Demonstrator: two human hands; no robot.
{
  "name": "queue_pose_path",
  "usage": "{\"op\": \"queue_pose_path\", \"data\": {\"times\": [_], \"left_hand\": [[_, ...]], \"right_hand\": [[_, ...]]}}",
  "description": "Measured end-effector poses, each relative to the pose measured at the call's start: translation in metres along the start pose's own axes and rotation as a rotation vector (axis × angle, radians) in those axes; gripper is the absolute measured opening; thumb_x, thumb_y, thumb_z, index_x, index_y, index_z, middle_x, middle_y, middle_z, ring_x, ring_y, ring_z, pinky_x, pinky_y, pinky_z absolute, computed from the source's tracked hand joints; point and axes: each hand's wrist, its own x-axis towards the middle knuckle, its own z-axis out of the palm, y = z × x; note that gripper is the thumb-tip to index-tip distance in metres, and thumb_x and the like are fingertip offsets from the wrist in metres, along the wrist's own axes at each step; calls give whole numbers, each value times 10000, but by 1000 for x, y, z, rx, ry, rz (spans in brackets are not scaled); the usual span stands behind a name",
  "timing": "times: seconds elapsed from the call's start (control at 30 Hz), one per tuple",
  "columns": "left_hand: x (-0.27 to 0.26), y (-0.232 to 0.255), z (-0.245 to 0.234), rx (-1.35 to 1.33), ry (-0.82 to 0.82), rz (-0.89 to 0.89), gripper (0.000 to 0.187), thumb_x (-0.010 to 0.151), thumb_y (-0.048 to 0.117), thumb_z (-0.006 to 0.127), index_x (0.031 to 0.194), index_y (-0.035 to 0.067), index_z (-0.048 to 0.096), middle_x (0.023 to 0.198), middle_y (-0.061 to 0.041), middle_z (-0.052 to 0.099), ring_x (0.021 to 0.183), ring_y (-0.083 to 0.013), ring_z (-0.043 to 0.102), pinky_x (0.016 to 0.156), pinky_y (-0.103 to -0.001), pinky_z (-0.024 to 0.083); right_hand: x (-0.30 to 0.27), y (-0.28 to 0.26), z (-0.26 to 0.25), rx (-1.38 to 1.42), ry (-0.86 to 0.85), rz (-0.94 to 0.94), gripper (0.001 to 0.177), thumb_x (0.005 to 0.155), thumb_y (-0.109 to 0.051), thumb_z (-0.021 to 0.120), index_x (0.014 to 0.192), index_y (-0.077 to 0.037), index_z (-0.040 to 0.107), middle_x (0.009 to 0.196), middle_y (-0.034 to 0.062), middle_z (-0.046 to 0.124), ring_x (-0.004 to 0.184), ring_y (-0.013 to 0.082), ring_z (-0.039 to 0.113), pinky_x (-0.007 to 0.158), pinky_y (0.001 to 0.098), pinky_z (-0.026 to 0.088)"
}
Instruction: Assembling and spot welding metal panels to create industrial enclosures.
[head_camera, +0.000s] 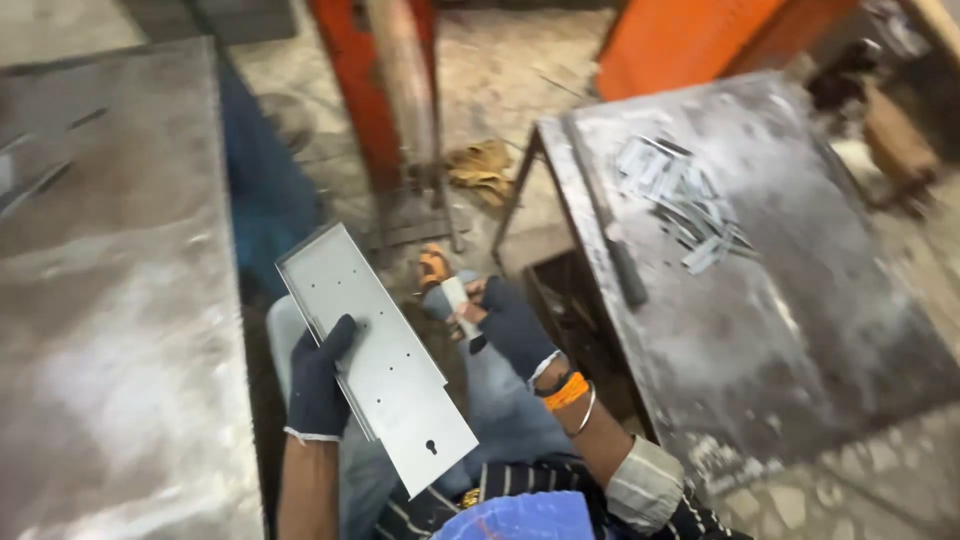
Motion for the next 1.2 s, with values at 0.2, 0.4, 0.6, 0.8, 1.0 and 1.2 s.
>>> {"op": "queue_pose_path", "data": {"times": [0.2, 0.4, 0.6, 0.8, 1.0, 1.2], "left_hand": [[2, -39, 68, 47, -158, -124, 380, 904, 143, 732, 1232, -42, 683, 1036, -132, 751, 846, -236, 715, 749, -349, 584], [-19, -34, 112, 56, -206, -129, 405, 878, 137, 729, 1247, -18, 665, 1071, -106, 749, 894, -206, 730, 770, -331, 592], [-27, -36, 109, 159, -168, -89, 411, 887, 144, 724, 1254, -33, 670, 1103, -120, 754, 926, -197, 720, 808, -329, 577], [-19, -46, 98, 221, -107, -69, 431, 877, 150, 731, 1265, -28, 669, 1104, -117, 757, 919, -203, 718, 815, -333, 573], [-24, -43, 89, 114, -98, -53, 375, 898, 143, 720, 1223, -41, 696, 1092, -123, 752, 912, -199, 714, 787, -343, 564], [-26, -43, 96, 138, -147, 36, 328, 922, 151, 703, 1186, -43, 706, 1048, -73, 750, 906, -155, 705, 808, -299, 575]], "right_hand": [[-5, 41, -152, -941, 867, -213, 475, 782, -421, 849, 815, -5, 620, 768, 219, 664, 741, 405, 658, 683, 518, 519], [24, 101, -310, -1181, 1238, 112, 401, 796, -401, 755, 988, -56, 687, 908, 221, 721, 850, 441, 694, 716, 549, 545], [46, 96, -329, -1199, 1137, 246, 323, 808, -378, 727, 960, -93, 739, 966, 196, 739, 908, 415, 708, 778, 530, 561], [50, 124, -338, -1396, 1046, 156, 268, 787, -301, 720, 948, -87, 726, 959, 183, 726, 904, 395, 710, 750, 524, 567], [21, 57, -294, -1067, 1018, -78, 356, 762, -332, 801, 906, -13, 736, 909, 208, 735, 857, 392, 716, 734, 483, 555], [-17, -42, -100, -774, 450, -353, 235, 801, -221, 774, 827, 1, 703, 796, 184, 713, 766, 350, 710, 704, 417, 523]]}}
